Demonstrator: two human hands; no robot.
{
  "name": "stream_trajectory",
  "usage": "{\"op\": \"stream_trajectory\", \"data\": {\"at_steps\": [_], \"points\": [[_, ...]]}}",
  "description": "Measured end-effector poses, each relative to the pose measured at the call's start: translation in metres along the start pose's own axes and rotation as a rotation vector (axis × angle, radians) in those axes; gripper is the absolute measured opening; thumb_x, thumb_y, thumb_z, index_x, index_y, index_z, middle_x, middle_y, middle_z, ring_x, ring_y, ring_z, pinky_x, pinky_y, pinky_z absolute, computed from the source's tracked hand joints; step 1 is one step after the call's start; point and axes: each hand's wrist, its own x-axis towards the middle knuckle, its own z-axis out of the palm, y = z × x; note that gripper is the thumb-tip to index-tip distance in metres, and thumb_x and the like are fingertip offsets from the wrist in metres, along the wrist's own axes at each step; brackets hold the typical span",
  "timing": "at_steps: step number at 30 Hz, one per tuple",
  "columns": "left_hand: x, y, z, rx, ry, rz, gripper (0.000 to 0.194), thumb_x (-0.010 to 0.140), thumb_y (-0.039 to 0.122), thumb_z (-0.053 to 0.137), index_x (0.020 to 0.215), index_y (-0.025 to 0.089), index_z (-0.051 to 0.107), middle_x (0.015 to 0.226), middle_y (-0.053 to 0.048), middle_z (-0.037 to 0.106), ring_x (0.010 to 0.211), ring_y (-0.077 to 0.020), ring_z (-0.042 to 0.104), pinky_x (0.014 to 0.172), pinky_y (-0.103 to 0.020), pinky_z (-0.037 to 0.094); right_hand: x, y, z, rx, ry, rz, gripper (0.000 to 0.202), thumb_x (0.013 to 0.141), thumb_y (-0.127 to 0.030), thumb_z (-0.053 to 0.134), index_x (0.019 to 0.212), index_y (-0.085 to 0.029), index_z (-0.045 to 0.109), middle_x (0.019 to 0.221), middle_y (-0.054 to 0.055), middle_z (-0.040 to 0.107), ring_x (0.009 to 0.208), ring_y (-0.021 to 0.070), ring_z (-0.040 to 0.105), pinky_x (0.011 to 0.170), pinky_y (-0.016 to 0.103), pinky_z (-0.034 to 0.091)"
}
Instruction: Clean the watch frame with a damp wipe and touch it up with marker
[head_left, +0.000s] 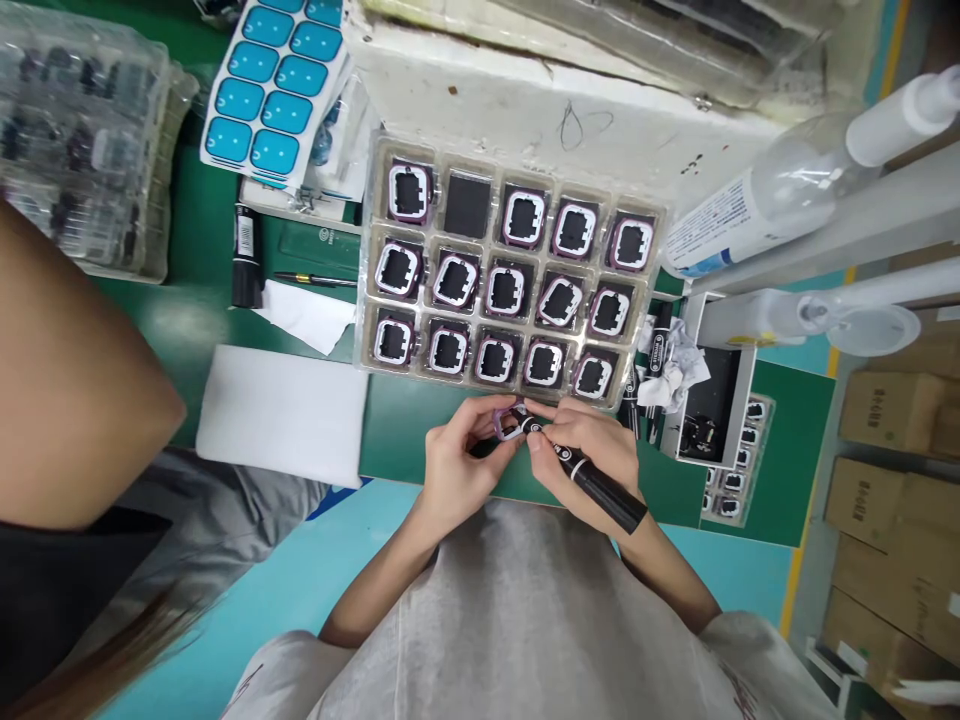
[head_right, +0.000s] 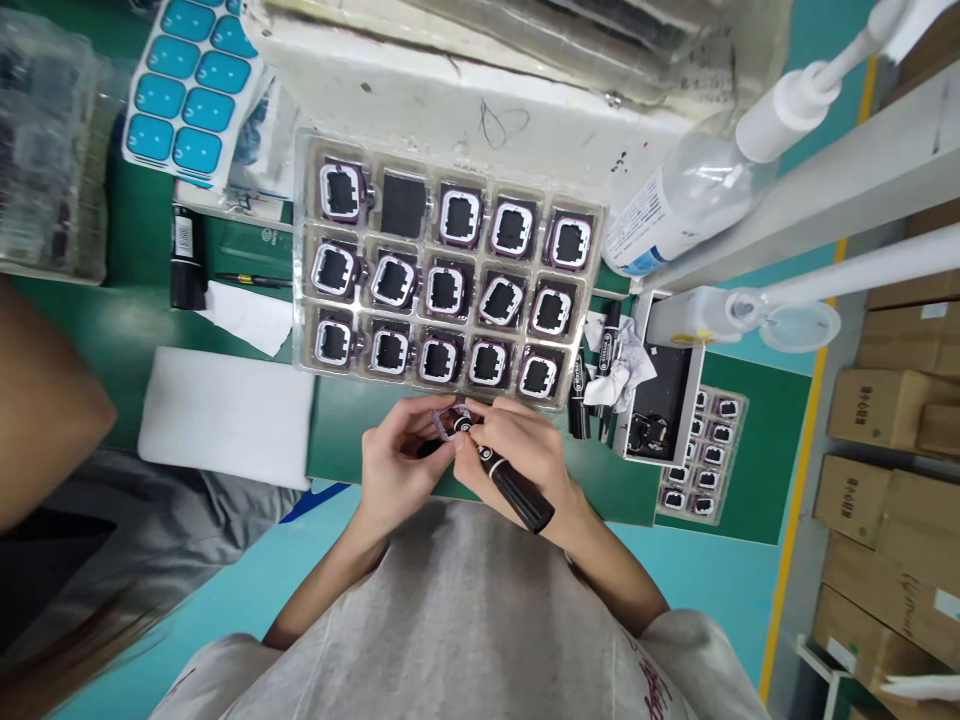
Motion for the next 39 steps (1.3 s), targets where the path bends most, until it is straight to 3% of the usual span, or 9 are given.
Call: {"op": "stream_trajectory", "data": {"at_steps": [3, 6, 10, 22, 31, 39], "points": [[0.0003, 0.0003, 0.0004, -0.041, 0.000, -0.022, 0.035, 0.092, 0.016, 0.087, 0.125, 0.022, 0.078, 0.106, -0.004, 0.090, 0.096, -0.0197, 0.087, 0.092, -0.028, 0.070, -0.0010, 0.0014, 0.0005, -0.001, 0.000, -0.027, 0.022, 0.102, -0.006, 0.073, 0.099, -0.026, 0.067, 0.079, -0.004, 0.069, 0.089, 0.0200, 0.083, 0.098, 0.035, 0.076], [0.0004, 0.0006, 0.0000, -0.132, -0.028, -0.069, 0.041, 0.089, 0.016, 0.090, 0.127, 0.021, 0.076, 0.112, -0.006, 0.090, 0.102, -0.0211, 0.088, 0.098, -0.029, 0.071, -0.0050, 0.0039, 0.0035, 0.011, 0.003, -0.076, 0.024, 0.100, -0.005, 0.073, 0.105, -0.027, 0.067, 0.079, -0.007, 0.068, 0.076, 0.0165, 0.077, 0.104, 0.042, 0.076], [-0.0001, 0.0005, -0.0007, -0.199, -0.041, -0.122, 0.045, 0.087, 0.019, 0.095, 0.128, 0.021, 0.075, 0.117, -0.009, 0.090, 0.108, -0.0241, 0.089, 0.103, -0.034, 0.072, -0.0090, 0.0052, 0.0057, 0.018, 0.029, -0.068, 0.026, 0.100, -0.005, 0.073, 0.110, -0.028, 0.067, 0.079, -0.007, 0.066, 0.072, 0.0159, 0.073, 0.101, 0.045, 0.078], [-0.0015, -0.0010, 0.0007, -0.195, -0.015, -0.099, 0.049, 0.084, 0.015, 0.096, 0.128, 0.023, 0.076, 0.116, -0.007, 0.090, 0.107, -0.0231, 0.088, 0.101, -0.032, 0.071, -0.0033, 0.0013, 0.0066, -0.007, 0.009, -0.143, 0.031, 0.098, 0.000, 0.073, 0.110, -0.027, 0.064, 0.079, -0.006, 0.061, 0.067, 0.0155, 0.060, 0.107, 0.047, 0.076], [-0.0016, 0.0004, -0.0008, -0.184, -0.021, -0.102, 0.051, 0.084, 0.018, 0.098, 0.129, 0.021, 0.075, 0.118, -0.009, 0.090, 0.109, -0.0254, 0.088, 0.102, -0.034, 0.072, -0.0043, 0.0007, 0.0066, 0.010, 0.003, -0.147, 0.030, 0.098, 0.000, 0.074, 0.111, -0.025, 0.064, 0.081, -0.006, 0.059, 0.070, 0.0139, 0.061, 0.108, 0.047, 0.075], [0.0014, 0.0072, -0.0070, -0.319, -0.061, -0.063, 0.048, 0.082, 0.023, 0.103, 0.121, 0.022, 0.076, 0.110, -0.008, 0.091, 0.099, -0.0235, 0.090, 0.095, -0.030, 0.072, -0.0081, -0.0018, 0.0054, 0.171, 0.064, -0.132, 0.030, 0.100, -0.007, 0.069, 0.114, -0.033, 0.065, 0.072, -0.010, 0.051, 0.056, 0.0153, 0.052, 0.101, 0.050, 0.077]]}}
